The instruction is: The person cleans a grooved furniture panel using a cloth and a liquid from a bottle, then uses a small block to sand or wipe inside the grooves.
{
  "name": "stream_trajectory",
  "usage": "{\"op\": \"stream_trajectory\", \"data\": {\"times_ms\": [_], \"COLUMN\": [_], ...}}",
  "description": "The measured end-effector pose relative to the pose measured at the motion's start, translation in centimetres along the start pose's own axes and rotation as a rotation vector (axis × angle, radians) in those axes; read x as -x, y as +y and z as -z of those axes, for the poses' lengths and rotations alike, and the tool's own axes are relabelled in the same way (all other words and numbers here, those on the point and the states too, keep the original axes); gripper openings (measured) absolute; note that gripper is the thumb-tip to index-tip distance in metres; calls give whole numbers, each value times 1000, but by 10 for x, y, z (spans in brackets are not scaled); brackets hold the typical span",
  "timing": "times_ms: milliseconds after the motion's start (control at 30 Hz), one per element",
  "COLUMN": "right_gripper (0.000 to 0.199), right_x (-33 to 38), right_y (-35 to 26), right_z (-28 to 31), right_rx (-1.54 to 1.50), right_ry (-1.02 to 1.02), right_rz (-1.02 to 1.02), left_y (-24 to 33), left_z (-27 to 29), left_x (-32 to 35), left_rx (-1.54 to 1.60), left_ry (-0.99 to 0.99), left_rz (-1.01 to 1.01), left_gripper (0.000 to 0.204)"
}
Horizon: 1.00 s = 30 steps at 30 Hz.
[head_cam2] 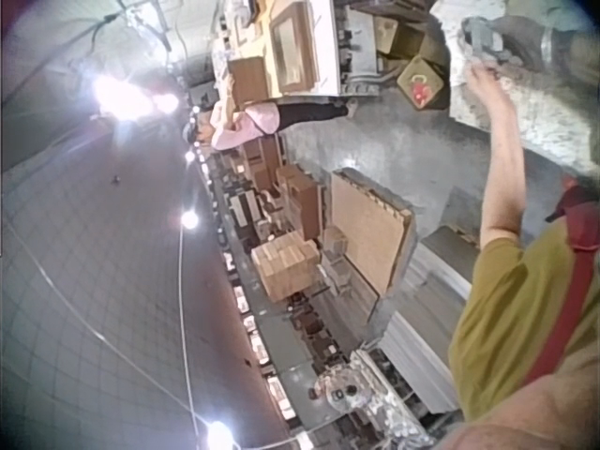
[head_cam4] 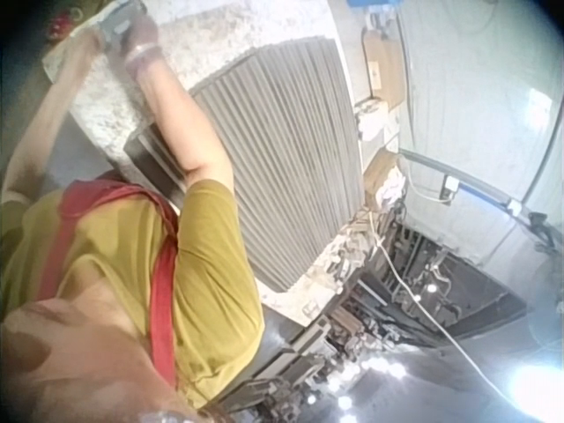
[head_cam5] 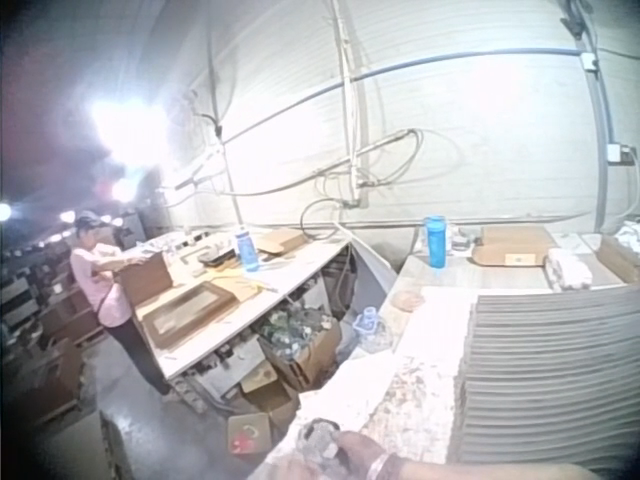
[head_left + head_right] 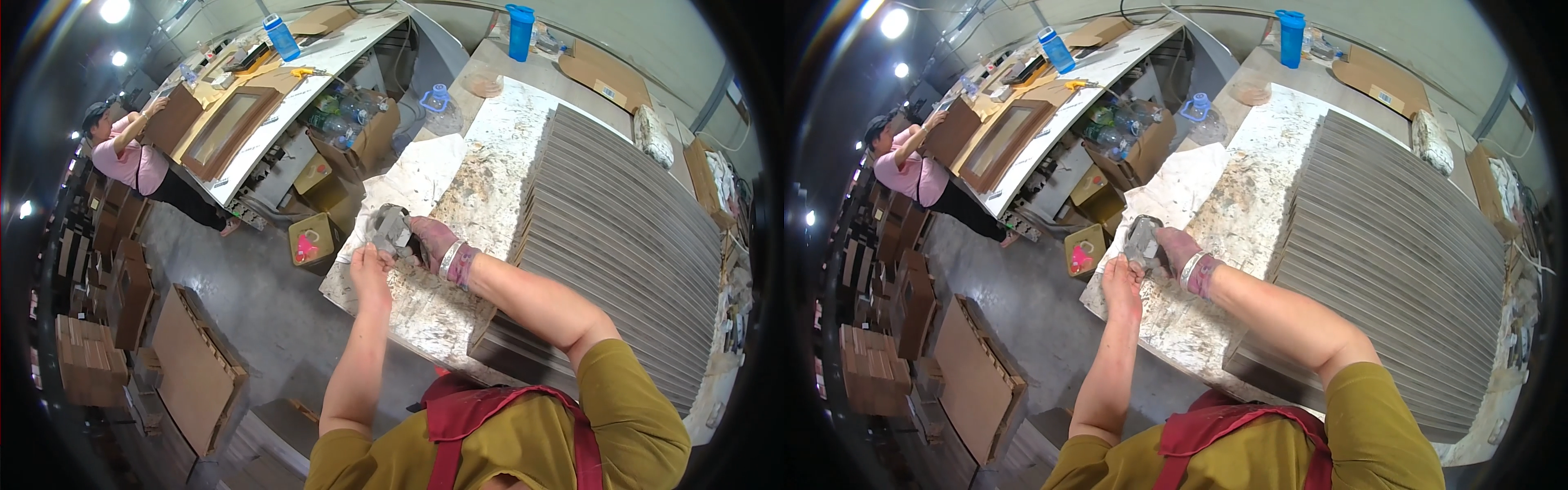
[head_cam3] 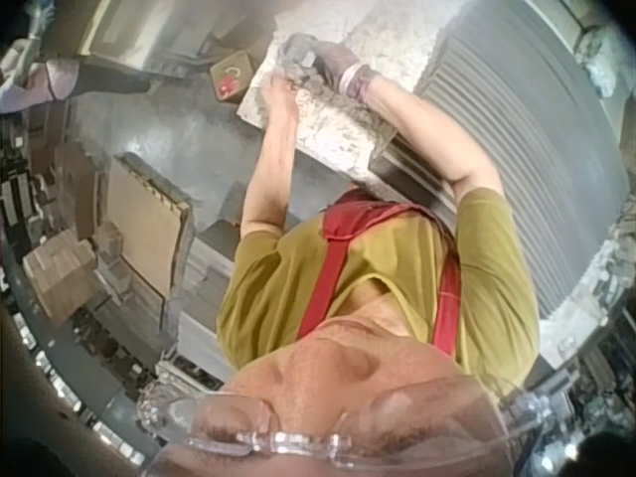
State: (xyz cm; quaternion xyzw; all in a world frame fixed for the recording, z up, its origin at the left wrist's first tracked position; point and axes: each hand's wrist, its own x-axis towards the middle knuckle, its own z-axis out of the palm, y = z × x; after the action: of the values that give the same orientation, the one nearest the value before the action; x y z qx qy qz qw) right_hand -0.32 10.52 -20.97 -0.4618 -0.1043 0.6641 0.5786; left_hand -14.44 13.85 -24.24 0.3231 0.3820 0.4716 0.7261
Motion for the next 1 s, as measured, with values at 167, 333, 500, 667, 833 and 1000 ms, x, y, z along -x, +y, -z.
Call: {"op": "stream_trajectory", "data": {"times_ms": [167,333,500,667,833,1000], "right_gripper": [25,27,40,44,40,28], "right_x": [16,18,12,-2,-32,-31], "right_y": [-6,-18,-23,-23,-37,-65], "right_z": [-6,13,10,-15,-19,12], "right_rx": [-166,52,980,1352,1352,359], "right_ry": [-23,-169,95,132,151,-192], "right_rz": [-95,30,673,757,700,194], "left_y": [5,27,49,58,56,67], "left_z": [16,19,3,-13,-5,-5], "left_x": [-20,-28,-26,-19,-15,-14], "left_rx": [-170,-515,-851,-1048,-1370,-1405], "left_ry": [65,-14,-64,-119,-187,-137], "left_rz": [-130,-376,-515,-581,-749,-776], "left_gripper": [13,14,14,11,10,11]}}
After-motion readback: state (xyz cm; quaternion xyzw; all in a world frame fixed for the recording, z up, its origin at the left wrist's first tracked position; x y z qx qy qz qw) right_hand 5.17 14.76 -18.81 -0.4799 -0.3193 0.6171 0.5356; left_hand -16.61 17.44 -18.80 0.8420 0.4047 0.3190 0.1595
